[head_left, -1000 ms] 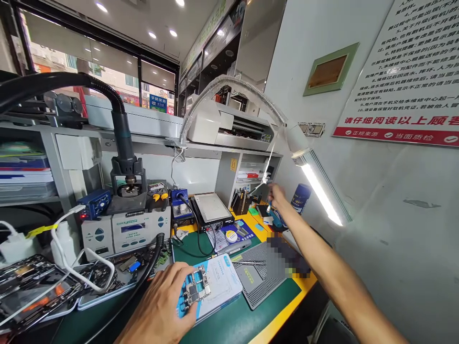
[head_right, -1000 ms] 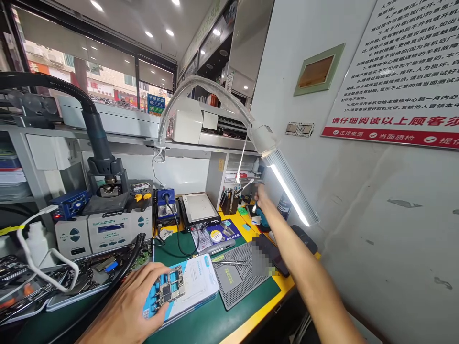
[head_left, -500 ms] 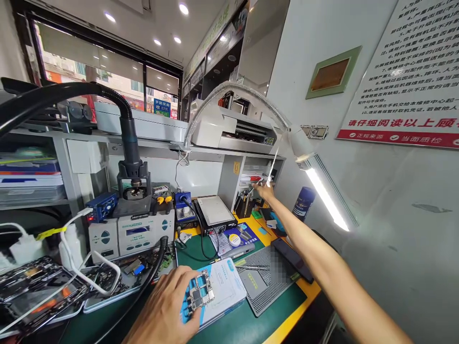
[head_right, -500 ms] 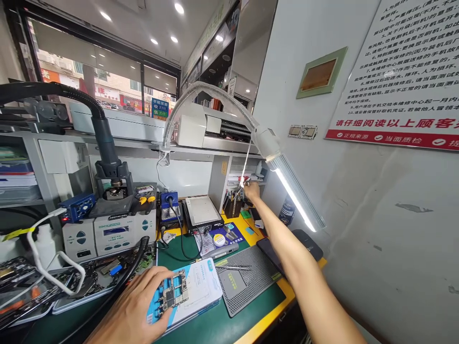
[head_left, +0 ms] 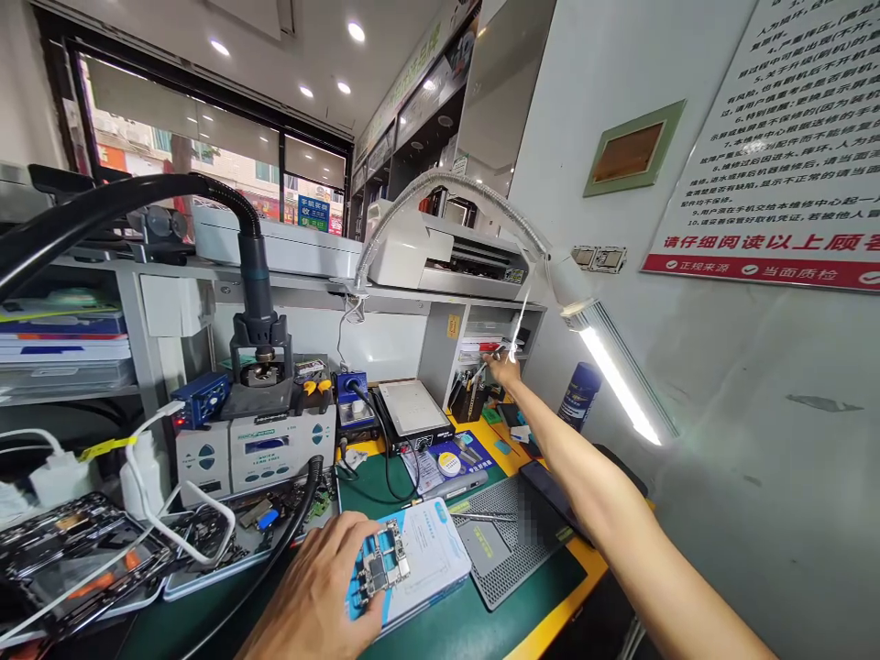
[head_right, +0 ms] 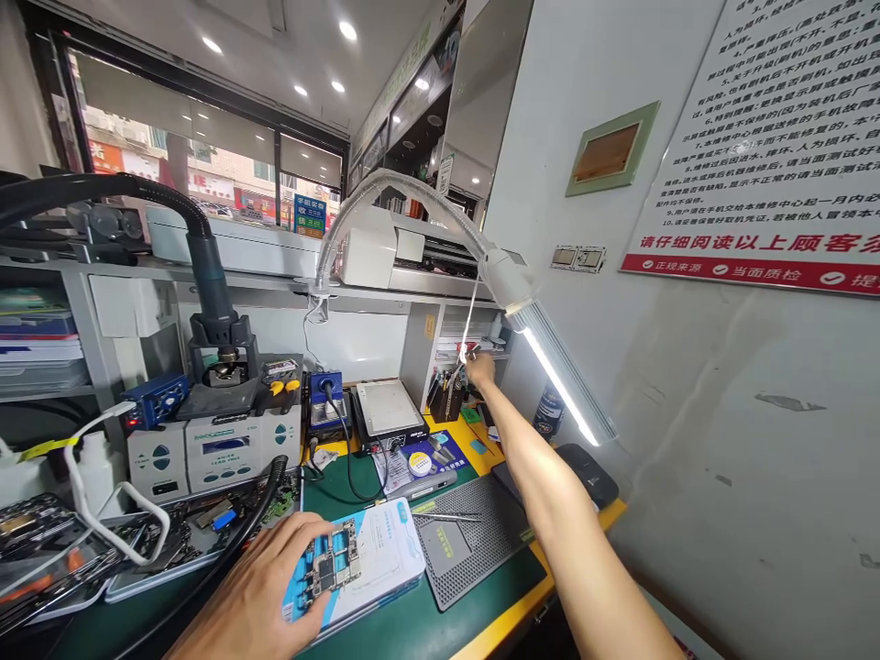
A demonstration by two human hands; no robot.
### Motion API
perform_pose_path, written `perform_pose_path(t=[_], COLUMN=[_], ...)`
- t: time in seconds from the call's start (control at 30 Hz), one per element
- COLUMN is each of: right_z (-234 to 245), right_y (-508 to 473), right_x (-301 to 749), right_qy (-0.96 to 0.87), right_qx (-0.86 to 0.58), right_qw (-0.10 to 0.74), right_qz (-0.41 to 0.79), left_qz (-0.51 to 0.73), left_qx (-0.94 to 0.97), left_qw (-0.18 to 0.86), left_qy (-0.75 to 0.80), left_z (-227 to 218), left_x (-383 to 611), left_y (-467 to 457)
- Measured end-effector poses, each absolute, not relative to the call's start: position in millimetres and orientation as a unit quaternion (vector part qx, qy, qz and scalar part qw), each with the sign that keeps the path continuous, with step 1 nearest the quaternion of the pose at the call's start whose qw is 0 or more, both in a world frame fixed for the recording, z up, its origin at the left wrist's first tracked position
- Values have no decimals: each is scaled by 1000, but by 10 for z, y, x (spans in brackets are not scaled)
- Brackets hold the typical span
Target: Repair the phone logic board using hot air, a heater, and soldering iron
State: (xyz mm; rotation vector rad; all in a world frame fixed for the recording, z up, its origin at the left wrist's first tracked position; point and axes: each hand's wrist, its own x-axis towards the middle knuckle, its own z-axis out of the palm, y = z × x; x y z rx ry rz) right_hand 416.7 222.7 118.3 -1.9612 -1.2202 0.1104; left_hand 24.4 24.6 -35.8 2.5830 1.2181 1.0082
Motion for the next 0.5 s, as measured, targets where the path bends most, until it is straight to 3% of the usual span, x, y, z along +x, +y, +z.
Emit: perform_pose_path(t=[0.5], right_z=[1248], right_y=[2209], right_x=[4168], right_qy=[-541], right_qx=[-762], right_qw=[346], right_qz=[83], left_qz=[331], left_qx=[852], left_qw=[64], left_qy=[401], left_z=[-302], left_x=[240], left_y=[220])
